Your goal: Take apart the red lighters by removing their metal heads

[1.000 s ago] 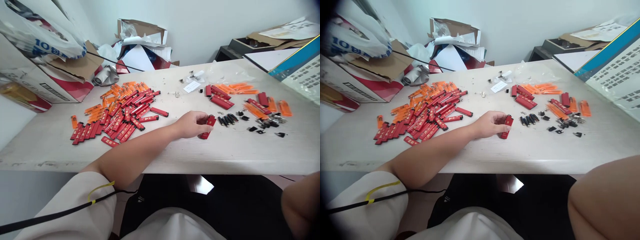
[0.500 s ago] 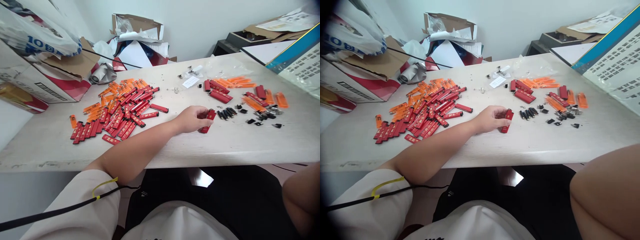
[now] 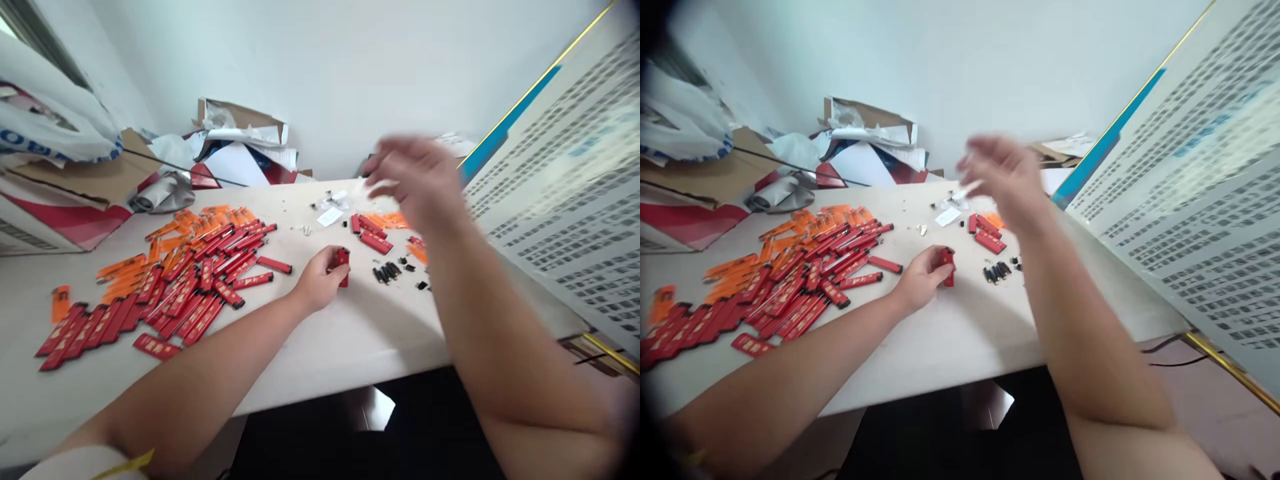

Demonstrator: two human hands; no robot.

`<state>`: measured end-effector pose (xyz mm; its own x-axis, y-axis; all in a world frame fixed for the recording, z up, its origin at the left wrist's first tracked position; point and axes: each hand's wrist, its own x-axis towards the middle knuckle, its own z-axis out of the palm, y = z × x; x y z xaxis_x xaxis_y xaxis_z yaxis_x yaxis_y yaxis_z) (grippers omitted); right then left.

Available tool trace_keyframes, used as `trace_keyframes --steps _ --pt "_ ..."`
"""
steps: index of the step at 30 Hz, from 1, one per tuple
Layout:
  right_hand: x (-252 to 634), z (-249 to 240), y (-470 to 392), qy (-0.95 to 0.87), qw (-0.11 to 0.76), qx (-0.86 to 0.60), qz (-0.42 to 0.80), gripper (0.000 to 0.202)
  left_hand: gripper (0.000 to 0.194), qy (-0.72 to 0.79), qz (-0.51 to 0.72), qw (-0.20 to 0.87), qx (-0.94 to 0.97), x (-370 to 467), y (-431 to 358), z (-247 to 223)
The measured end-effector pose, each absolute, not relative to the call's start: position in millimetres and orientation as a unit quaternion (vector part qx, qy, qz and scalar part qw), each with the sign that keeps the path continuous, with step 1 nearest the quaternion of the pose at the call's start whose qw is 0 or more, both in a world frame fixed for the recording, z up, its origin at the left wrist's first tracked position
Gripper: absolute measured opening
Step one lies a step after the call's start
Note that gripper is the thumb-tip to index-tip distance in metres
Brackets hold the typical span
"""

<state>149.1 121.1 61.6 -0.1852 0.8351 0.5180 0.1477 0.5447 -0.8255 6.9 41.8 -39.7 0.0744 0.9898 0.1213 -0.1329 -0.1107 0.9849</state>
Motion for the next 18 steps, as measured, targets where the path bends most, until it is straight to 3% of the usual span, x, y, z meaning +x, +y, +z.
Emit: trace_keyframes --steps 3,7,12,18 --pt "144 43 120 -0.728 0.43 -0.289 0.448 0.038 0.008 0.417 0.546 0.519 0.509 7 43 -38" --pt "143 10 114 -0.737 0.35 -0.261 0.516 0.031 0.013 0.406 0.546 0.531 0.505 8 40 -35" --pt "158 14 108 -0.74 0.32 -0.219 0.549 0.021 0.016 0.393 0.523 0.555 0.515 7 36 -29" --pt "165 20 112 -0.728 0.354 -0.285 0.513 0.023 0.019 0.377 0.535 0.566 0.502 2 35 -30"
